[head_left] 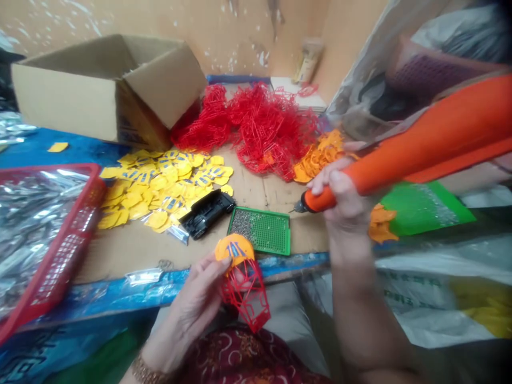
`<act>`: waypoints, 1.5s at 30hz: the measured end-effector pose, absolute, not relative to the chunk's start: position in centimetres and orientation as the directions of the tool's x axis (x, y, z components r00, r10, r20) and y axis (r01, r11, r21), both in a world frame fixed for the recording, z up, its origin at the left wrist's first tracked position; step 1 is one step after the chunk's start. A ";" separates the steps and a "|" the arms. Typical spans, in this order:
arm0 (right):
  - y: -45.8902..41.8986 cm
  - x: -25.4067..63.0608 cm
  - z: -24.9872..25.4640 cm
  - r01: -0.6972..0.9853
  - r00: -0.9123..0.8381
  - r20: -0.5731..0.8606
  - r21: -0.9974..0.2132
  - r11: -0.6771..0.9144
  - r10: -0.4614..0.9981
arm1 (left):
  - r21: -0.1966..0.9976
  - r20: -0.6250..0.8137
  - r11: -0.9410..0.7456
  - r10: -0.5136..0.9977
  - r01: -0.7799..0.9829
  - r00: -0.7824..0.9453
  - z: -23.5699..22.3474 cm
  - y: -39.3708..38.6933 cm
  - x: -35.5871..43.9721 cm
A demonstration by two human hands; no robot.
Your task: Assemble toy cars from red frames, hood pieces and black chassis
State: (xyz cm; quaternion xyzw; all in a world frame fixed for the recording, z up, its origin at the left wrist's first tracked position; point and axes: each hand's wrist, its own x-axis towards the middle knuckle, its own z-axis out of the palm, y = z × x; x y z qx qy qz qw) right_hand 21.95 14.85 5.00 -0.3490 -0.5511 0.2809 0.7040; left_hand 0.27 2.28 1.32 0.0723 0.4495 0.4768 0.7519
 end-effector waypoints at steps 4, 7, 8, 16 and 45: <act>14.4 20.7 4.1 -0.149 0.219 0.583 -0.772 0.618 0.782 | 0.518 -0.617 0.545 0.772 -0.659 0.154 1.1 2.4 0.1; 14.3 20.6 3.6 -0.168 0.180 0.587 -0.772 0.613 0.789 | 0.501 -0.631 0.547 0.761 -0.671 0.150 1.0 2.5 0.3; 14.3 20.7 3.4 -0.163 0.176 0.590 -0.772 0.615 0.788 | 0.499 -0.631 0.549 0.760 -0.670 0.153 1.0 2.6 0.3; 14.5 20.8 2.9 -0.099 0.205 0.547 -0.813 0.574 0.811 | 0.486 -0.646 0.538 0.752 -0.689 0.131 0.6 2.6 0.4; 15.2 20.1 2.3 -0.086 0.158 0.554 -0.817 0.571 0.817 | 0.492 -0.655 0.561 0.742 -0.666 0.141 1.1 2.8 1.0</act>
